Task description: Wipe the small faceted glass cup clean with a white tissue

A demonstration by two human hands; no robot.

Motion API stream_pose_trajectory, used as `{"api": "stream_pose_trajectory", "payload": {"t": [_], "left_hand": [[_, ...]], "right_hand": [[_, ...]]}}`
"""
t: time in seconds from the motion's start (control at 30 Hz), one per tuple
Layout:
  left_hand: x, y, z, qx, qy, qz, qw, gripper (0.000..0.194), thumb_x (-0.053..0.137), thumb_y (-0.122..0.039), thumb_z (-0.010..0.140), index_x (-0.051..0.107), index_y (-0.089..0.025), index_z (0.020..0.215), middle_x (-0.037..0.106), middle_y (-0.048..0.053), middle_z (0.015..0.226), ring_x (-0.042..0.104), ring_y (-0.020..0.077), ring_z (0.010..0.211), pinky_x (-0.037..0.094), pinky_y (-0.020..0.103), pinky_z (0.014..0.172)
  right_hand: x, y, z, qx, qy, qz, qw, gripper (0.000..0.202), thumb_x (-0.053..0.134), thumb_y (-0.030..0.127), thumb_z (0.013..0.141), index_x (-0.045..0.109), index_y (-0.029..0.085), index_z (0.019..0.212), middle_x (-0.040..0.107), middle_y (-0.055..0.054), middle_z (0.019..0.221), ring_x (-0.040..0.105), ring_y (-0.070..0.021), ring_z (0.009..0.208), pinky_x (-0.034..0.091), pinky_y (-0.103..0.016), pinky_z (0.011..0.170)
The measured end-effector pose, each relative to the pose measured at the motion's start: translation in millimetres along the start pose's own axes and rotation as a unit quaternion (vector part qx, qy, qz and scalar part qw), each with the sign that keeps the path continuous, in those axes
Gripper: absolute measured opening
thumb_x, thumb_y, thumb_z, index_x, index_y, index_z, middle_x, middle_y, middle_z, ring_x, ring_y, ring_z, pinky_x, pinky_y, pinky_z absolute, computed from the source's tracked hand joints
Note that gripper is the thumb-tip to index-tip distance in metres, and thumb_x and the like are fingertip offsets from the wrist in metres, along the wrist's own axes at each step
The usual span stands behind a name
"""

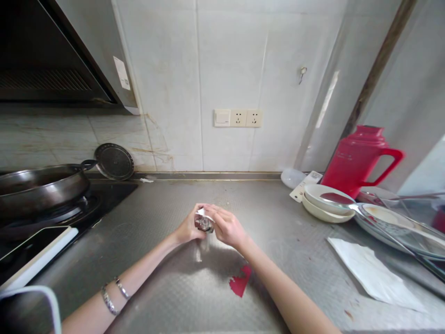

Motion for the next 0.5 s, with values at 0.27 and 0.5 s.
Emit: {"api": "stream_pose_trajectory", "payload": {"t": [0.27,0.5], "left_hand": [[-2.3,0.4,0.3,0.005,0.001,0.020,1.000,0.077,0.069,0.002,0.045,0.044,-0.019,0.115,0.058,0.005,0.105,0.056,0.0168,0.086,0.042,0.025,0.071],[-0.8,0.9,-0.3,0.006,0.012,0.042,0.999,0.077,0.067,0.000,0.046,0.042,-0.017,0.117,0.057,0.004,0.100,0.055,0.0160,0.082,0.042,0.026,0.071]], "right_hand": [[1.4,-4.1,4.0,0.177,-0.047,0.014,0.983,0.029,0.044,0.021,0.094,0.066,0.022,0.112,0.072,-0.007,0.106,0.069,-0.0207,0.096,0.056,-0.032,0.083],[5.4,-12.0,2.2,0.167,-0.024,0.033,0.985,0.028,0.043,0.023,0.093,0.067,0.020,0.107,0.072,-0.007,0.103,0.068,-0.0211,0.097,0.054,-0.033,0.084]]}}
Point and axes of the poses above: each hand's wrist, its own z-axis towards the middle knuckle, its own x-axis out of the palm, y = z × x, the point moved 5 cm from there along z, towards the middle knuckle
